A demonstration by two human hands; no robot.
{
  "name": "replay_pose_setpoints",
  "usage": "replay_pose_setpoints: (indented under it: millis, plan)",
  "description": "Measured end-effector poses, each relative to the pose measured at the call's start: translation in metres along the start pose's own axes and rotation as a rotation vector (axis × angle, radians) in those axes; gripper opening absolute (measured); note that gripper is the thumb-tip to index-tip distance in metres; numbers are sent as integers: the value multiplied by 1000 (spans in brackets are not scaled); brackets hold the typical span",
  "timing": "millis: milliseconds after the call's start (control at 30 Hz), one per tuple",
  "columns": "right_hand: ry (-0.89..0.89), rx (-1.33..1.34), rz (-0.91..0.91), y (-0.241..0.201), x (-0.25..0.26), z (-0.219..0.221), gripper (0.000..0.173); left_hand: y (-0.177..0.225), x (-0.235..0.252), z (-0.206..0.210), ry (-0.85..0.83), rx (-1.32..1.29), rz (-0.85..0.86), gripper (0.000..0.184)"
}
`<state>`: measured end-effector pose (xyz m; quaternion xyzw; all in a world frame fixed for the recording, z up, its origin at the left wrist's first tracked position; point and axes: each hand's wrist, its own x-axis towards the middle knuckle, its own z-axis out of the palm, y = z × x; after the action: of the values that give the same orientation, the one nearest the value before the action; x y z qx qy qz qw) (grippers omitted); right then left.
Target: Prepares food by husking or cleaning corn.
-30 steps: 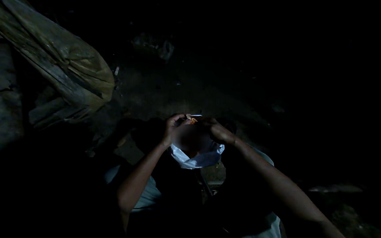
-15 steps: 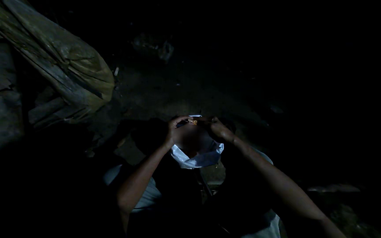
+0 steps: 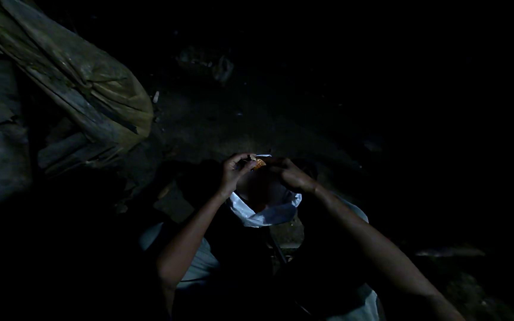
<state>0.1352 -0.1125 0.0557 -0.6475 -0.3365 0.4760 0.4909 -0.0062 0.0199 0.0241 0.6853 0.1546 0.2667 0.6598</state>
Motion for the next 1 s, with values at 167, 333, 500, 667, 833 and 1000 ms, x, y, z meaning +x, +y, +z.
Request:
replay_pose_setpoints:
  millis: [167, 333, 500, 667, 833, 1000]
  plan:
    - [40, 17, -10, 3, 0, 1, 33, -4, -1, 1, -10, 26, 14, 22]
    - [119, 65, 2, 7, 2, 2, 24, -16, 1, 6, -17, 4, 80, 19]
    - [136, 21, -16, 9, 5, 2, 22, -6, -4, 7, -37, 60, 46, 18]
    - [148, -71, -54, 11, 6, 2, 21, -10, -3, 9, -28, 70, 36, 19]
    - [19, 5, 19, 4, 2, -1, 33, -9, 4, 4, 6, -24, -44, 20]
    - [-26, 0, 22, -12, -6, 0, 32, -5, 8, -5, 11, -113, -119, 21]
